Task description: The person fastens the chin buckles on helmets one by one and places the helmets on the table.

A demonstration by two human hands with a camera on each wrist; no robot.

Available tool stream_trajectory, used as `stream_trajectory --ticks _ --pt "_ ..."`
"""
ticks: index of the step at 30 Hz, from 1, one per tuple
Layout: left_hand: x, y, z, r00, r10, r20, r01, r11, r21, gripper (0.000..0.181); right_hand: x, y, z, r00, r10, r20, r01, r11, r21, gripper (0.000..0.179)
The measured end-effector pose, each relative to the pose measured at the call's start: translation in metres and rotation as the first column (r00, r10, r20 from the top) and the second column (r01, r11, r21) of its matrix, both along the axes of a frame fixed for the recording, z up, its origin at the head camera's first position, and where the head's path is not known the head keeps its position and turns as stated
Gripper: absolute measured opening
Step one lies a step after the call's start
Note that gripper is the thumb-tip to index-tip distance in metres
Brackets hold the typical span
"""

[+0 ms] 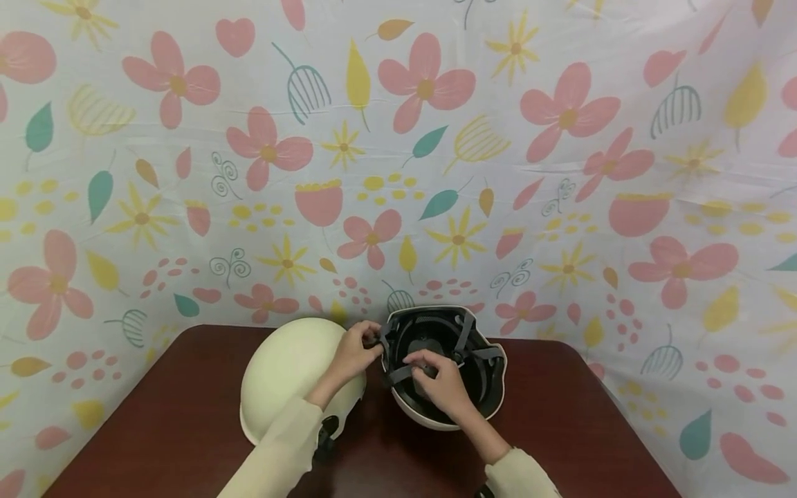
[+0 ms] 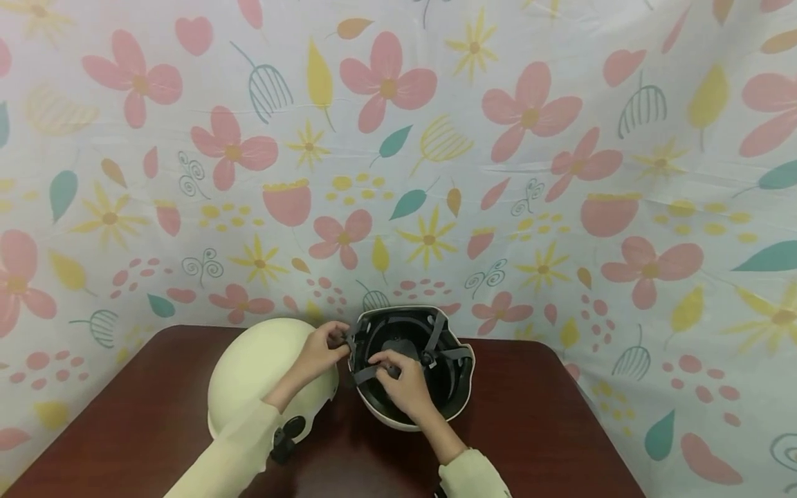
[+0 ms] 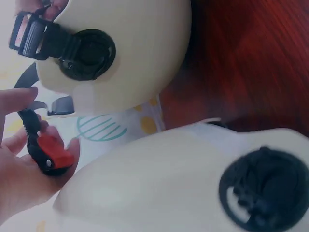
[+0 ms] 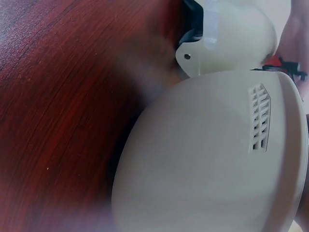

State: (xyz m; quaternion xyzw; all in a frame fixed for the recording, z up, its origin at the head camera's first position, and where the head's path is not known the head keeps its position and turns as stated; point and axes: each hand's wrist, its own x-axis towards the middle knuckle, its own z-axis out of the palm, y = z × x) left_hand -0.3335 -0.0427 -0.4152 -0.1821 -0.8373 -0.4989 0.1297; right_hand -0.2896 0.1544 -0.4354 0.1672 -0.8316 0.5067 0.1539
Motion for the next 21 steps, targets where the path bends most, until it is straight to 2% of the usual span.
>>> stream_trajectory --ticks 1,5,7,8,12,17,21 --pt "0.001 -0.001 0.002 1.000 0.006 -0.011 -0.006 1.000 -0.013 0.027 0.001 0.000 0.001 1.000 -0.013 0.013 0.013 1.000 -0.004 0.025" --pt "0.005 -0.008 0.010 1.000 0.015 -0.018 -0.016 0.999 -0.044 0.032 0.014 -0.002 0.022 0.999 -0.017 0.049 0.017 1.000 0.000 0.028" --pt "0.006 -0.010 0.013 1.000 0.012 -0.005 -0.012 0.999 -0.031 0.032 0.014 -0.001 0.023 0.997 -0.019 0.072 0.019 1.000 -0.003 0.029" --pt "0.006 -0.011 0.015 1.000 0.006 0.000 -0.006 1.000 -0.017 0.031 0.014 0.000 0.023 0.997 -0.020 0.077 0.021 1.000 -0.006 0.029" --pt "0.008 -0.014 0.018 0.999 -0.034 0.001 0.034 0.998 0.052 0.027 0.002 0.005 0.006 0.995 -0.046 0.084 0.049 0.999 -0.023 0.029" --pt "0.009 -0.018 0.021 0.998 -0.064 0.027 0.060 0.989 0.136 0.025 0.000 0.004 0.003 0.994 -0.072 0.083 0.073 0.997 -0.012 0.020" --pt "0.009 -0.021 0.023 0.997 -0.059 0.039 0.051 0.981 0.188 0.026 0.001 0.001 0.005 0.989 -0.080 0.127 0.082 0.997 -0.012 0.017"
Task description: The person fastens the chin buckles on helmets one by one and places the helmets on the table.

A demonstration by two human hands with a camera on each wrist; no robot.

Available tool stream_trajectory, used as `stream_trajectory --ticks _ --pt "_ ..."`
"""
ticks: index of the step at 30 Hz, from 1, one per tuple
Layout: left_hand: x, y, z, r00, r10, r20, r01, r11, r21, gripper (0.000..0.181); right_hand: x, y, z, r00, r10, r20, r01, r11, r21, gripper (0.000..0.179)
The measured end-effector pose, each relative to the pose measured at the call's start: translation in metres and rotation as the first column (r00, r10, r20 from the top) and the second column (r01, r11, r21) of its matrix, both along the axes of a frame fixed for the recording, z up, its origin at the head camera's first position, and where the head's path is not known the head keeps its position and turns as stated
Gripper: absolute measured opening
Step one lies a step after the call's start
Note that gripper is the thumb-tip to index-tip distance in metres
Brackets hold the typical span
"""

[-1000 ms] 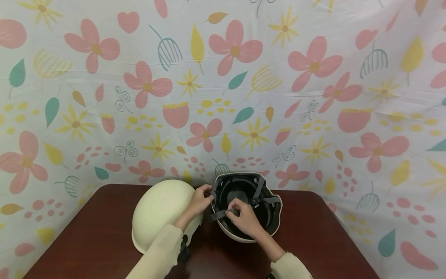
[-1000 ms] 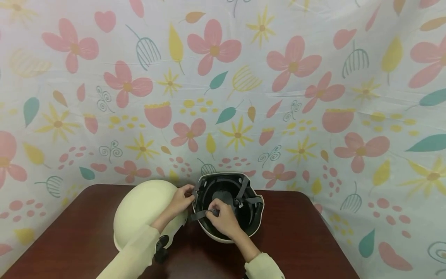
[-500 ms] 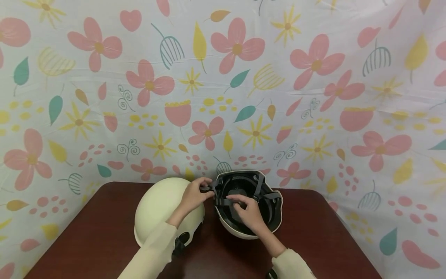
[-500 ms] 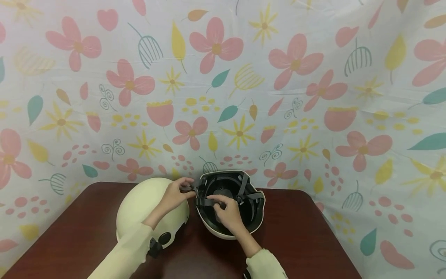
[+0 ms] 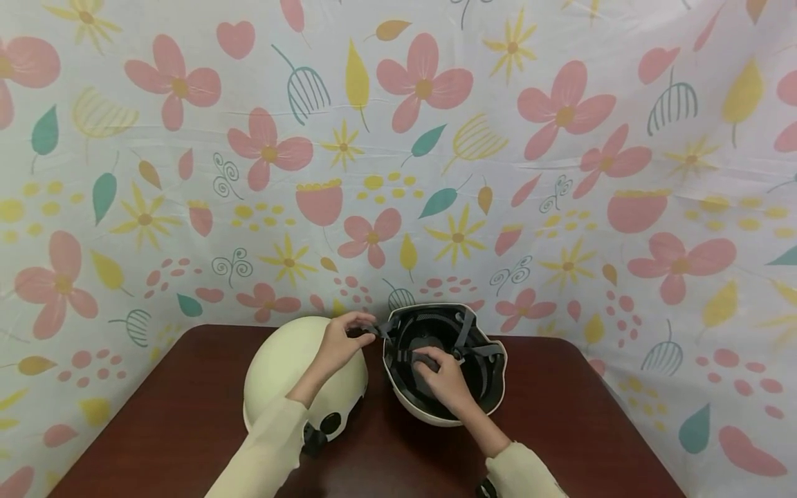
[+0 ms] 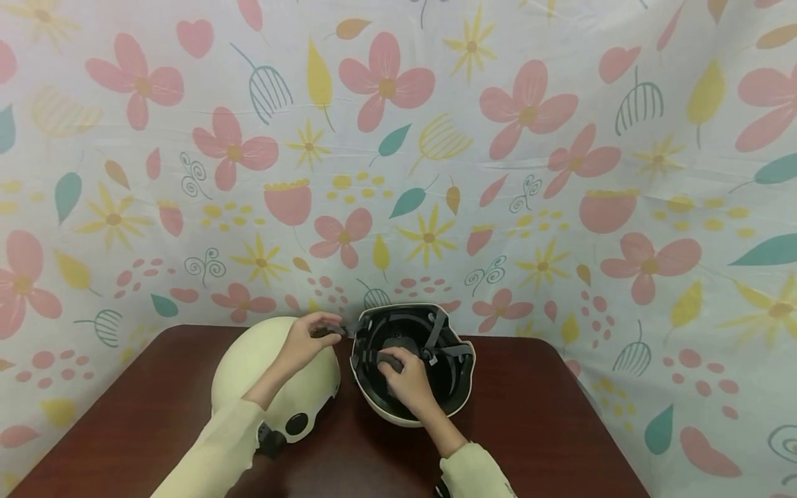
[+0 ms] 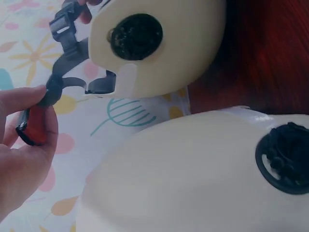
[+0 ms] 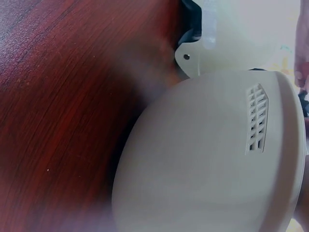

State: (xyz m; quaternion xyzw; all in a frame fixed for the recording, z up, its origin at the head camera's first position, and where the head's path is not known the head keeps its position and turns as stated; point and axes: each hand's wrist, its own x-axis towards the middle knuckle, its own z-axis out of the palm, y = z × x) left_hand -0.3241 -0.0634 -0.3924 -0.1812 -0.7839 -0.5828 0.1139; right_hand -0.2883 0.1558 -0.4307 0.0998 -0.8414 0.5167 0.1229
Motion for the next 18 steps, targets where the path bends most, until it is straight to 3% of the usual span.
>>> stream_trajectory --ticks 7,14,18 --pt "0.003 0.000 0.005 1.000 -0.005 0.023 0.003 0.994 0.109 0.026 0.004 -0.003 0.005 0.998 0.036 0.053 -0.035 0.999 -0.033 0.027" --pt "0.006 0.005 0.010 0.999 -0.011 0.039 0.004 0.983 0.181 0.030 0.003 -0.004 0.002 0.998 -0.044 0.053 0.045 0.999 -0.029 0.030" --pt "0.009 0.008 0.012 0.999 -0.043 0.032 0.035 0.973 0.229 0.033 0.001 -0.004 -0.001 0.998 -0.050 0.044 0.052 0.998 -0.034 0.025"
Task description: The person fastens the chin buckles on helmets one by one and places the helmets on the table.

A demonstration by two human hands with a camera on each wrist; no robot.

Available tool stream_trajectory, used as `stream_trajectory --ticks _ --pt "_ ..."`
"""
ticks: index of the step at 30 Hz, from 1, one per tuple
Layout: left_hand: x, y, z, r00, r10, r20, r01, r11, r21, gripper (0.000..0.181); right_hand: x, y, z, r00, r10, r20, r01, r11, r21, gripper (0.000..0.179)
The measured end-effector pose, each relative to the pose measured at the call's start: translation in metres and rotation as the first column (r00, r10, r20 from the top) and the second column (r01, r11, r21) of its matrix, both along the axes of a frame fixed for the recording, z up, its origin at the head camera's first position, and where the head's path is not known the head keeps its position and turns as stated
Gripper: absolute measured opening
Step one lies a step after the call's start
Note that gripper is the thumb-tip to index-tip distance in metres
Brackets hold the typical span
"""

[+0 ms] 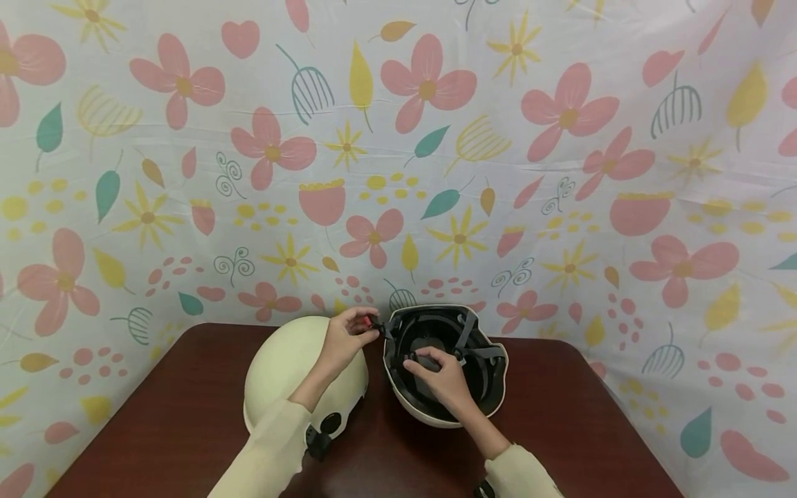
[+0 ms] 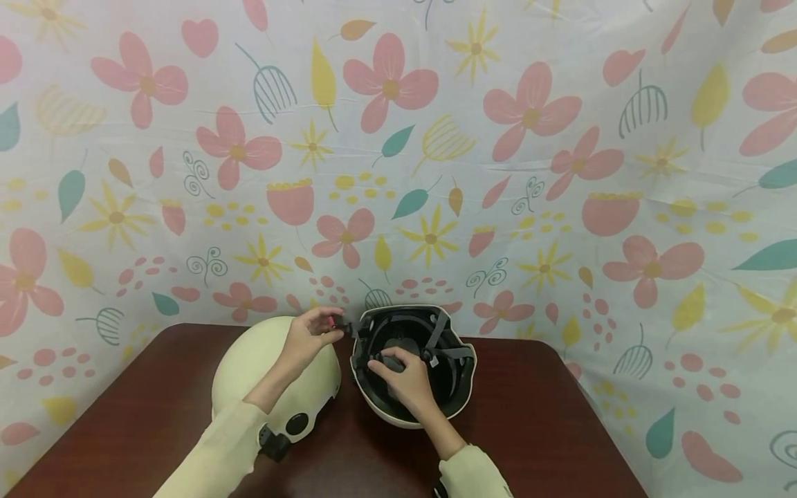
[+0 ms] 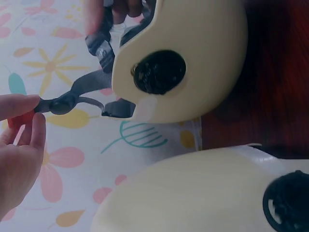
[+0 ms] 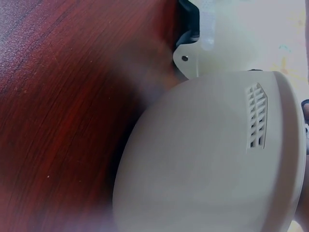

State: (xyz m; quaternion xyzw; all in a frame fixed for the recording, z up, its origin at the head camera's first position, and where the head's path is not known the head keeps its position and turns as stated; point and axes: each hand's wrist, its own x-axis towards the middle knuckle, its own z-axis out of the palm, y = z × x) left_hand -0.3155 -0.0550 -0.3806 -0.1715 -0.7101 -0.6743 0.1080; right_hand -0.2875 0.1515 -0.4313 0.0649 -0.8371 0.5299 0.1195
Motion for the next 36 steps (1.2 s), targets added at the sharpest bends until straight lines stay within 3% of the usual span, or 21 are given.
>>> stream_trajectory --ticks 4,9,17,21,29,36 --pt "0.001 0.003 0.000 1.000 -0.013 0.006 0.012 1.000 0.023 0.034 -0.001 0.001 -0.002 1.000 0.011 0.000 -0.011 1.000 0.020 0.022" --pt "0.002 0.006 -0.002 1.000 0.001 0.009 -0.001 1.000 -0.021 0.031 0.000 0.001 0.000 0.999 0.046 0.009 -0.047 0.999 0.008 0.016" --pt "0.005 0.008 -0.005 0.999 -0.014 -0.036 0.011 0.997 -0.080 0.028 0.001 0.010 0.020 0.978 0.209 0.014 -0.206 0.971 -0.121 0.021" --pt "0.006 0.010 -0.007 0.998 -0.040 -0.045 0.035 0.994 -0.106 0.027 0.000 0.017 0.030 0.966 0.258 0.005 -0.255 0.958 -0.134 0.026" --pt "0.010 0.014 -0.012 0.989 -0.110 -0.098 0.093 0.981 -0.171 0.027 -0.002 0.019 0.054 0.956 0.291 0.045 -0.274 0.934 -0.230 0.033" --pt "0.015 0.018 -0.011 0.981 -0.115 -0.156 0.074 0.965 -0.251 0.023 -0.003 0.016 0.061 0.954 0.288 0.086 -0.257 0.931 -0.260 0.031"
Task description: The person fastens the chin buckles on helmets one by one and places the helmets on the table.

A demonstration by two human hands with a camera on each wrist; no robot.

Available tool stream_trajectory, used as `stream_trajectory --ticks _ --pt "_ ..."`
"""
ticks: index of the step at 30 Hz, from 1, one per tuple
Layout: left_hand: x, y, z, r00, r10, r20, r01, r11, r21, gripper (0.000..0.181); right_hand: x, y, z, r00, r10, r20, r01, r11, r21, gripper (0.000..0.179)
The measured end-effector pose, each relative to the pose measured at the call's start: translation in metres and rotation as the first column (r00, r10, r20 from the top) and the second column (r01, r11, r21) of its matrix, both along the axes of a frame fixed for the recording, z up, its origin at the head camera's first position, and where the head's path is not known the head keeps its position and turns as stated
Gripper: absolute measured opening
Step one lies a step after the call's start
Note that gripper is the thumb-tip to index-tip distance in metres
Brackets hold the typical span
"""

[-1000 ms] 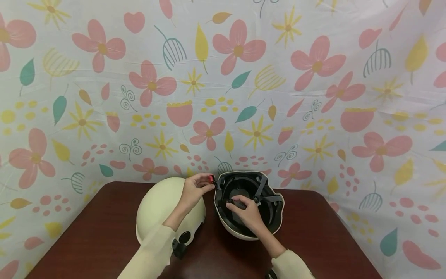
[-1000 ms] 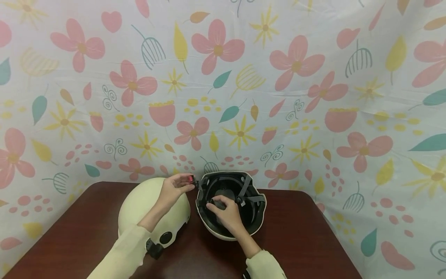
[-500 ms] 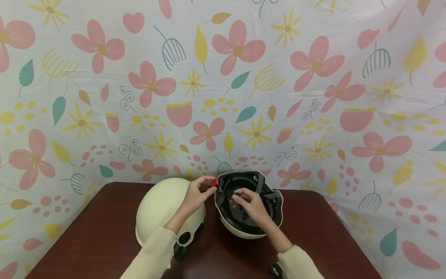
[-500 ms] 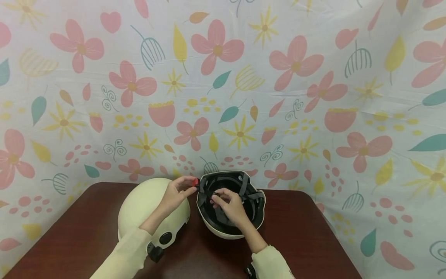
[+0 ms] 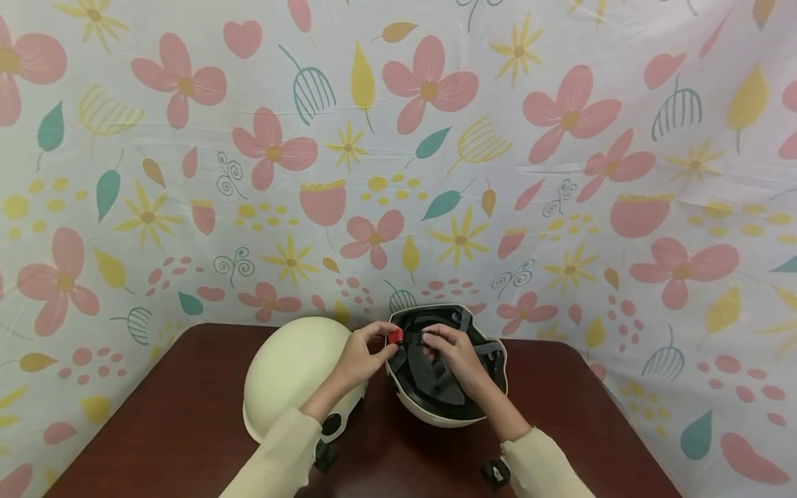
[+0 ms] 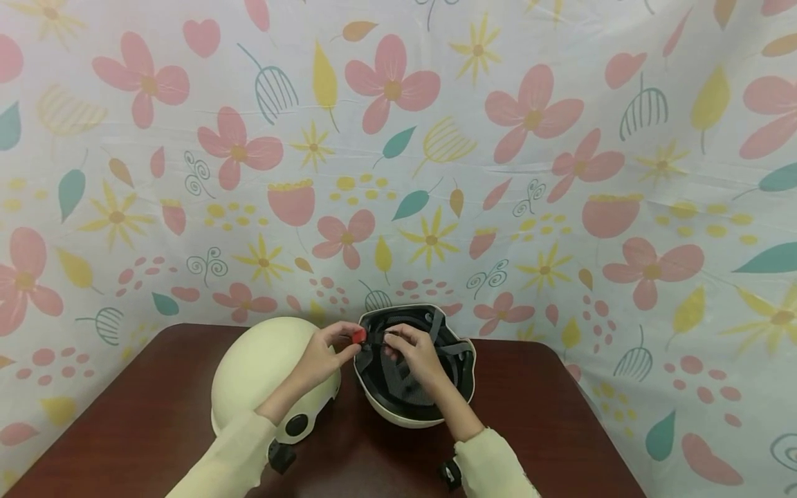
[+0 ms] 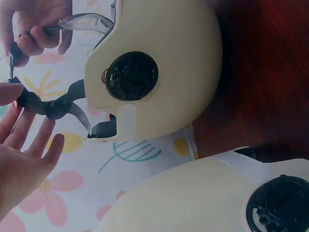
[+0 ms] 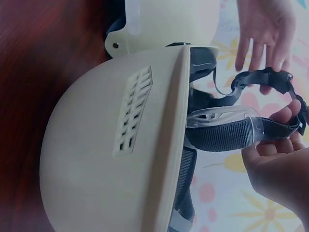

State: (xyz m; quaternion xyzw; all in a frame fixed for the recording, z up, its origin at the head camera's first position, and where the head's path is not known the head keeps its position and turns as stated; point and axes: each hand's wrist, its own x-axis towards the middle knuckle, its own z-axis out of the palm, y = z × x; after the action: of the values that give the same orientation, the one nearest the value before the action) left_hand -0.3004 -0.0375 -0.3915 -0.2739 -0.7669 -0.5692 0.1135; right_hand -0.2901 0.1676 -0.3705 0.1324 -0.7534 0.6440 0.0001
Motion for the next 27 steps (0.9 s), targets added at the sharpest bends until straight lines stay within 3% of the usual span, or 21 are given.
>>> stream_trajectory --ticks 8,12,19,27 --pt "0.005 0.000 -0.002 0.999 0.013 -0.052 -0.016 0.997 -0.070 0.022 -0.001 0.004 -0.003 1.000 0.002 -0.006 -0.002 0.995 0.097 0.032" --pt "0.007 0.001 -0.002 0.992 0.008 -0.126 -0.021 0.995 -0.102 0.022 -0.002 0.006 -0.004 0.999 0.040 0.001 -0.039 0.991 0.126 0.034" --pt "0.010 0.007 -0.007 0.964 0.022 -0.266 -0.059 0.989 -0.133 0.020 -0.001 0.011 -0.002 0.995 0.100 0.010 -0.100 0.984 0.149 0.036" --pt "0.013 0.018 -0.007 0.923 0.072 -0.378 -0.125 0.985 -0.120 0.021 0.002 0.004 -0.002 0.994 0.102 0.030 -0.106 0.984 0.146 0.032"
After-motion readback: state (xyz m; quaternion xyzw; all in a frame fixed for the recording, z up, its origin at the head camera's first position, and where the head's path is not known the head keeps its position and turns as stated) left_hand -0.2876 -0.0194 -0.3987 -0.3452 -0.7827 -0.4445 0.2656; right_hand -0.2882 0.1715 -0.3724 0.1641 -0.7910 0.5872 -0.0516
